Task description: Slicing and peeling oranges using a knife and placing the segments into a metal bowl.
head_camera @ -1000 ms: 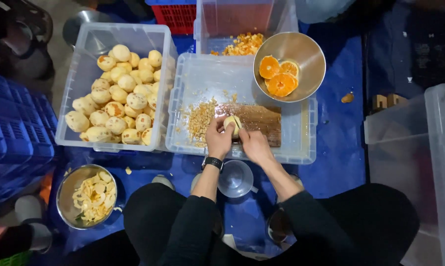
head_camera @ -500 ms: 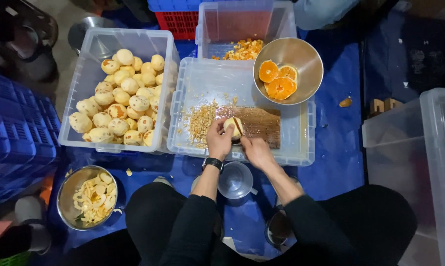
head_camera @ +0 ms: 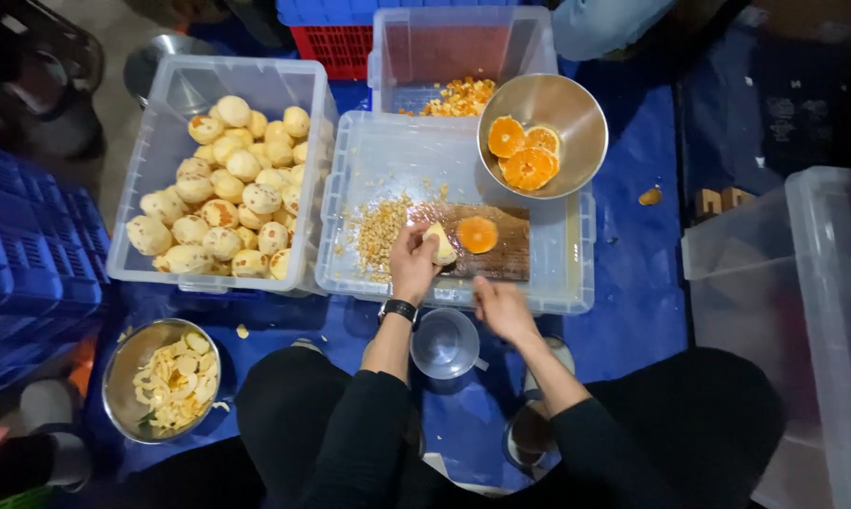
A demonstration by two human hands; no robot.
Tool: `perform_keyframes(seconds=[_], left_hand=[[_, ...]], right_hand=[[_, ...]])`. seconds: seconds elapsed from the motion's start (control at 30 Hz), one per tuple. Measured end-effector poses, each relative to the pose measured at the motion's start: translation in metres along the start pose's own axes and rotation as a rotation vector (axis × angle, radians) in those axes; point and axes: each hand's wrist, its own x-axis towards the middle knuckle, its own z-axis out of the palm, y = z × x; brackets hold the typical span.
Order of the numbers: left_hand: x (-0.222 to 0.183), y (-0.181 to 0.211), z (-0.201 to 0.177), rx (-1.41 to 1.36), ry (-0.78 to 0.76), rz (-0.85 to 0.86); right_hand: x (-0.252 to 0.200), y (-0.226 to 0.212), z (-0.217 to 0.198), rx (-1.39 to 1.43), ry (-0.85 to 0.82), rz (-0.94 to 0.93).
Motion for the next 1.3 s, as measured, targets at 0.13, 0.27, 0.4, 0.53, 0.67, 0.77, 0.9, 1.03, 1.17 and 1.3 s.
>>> perform_keyframes(seconds=[0.13,0.27,0.4,0.53,0.67,0.77,0.9,1.03,1.17,1.3], left_hand=[[-0.002,0.006,-0.003,0.032,0.000,0.026],[0.001,-0.006,-0.003,0.083,0.009,0.057],[0.005,-0.006,-0.003,0.073,0.018,0.074],[0.001,-0.003,-0.005,0.093,0.020,0.086],[-0.006,0.006,-0.005,0.159,0.065,0.180],[-0.001,-0.002,-0.005,0.172,0.066,0.226],[-0.001,-0.005,-0.006,0.169,0.063,0.256],[0.004,-0.006,-0.008,0.075,0.068,0.138],[0.007,-0.013,-0.007,0.115,0.098,0.183],[0.001,-0.004,-0.003,0.160,0.098,0.222]], right_hand=[[-0.017,-0.019,-0.010,0.061,0.048,-0.015],[-0.045,-0.045,-0.014,0.086,-0.003,-0.092],[-0.043,-0.044,-0.009,0.069,0.015,-0.145],[-0.044,-0.047,-0.011,0.109,0.027,-0.140],[-0.029,-0.057,-0.007,0.037,0.022,-0.110],[-0.007,-0.065,0.000,-0.009,0.035,-0.098],[0.005,-0.069,0.006,-0.024,0.039,-0.106],[-0.021,-0.051,0.004,-0.008,0.007,-0.036],[-0.018,-0.052,0.004,0.006,0.009,-0.024],[0.034,-0.047,0.019,-0.067,0.040,-0.075]])
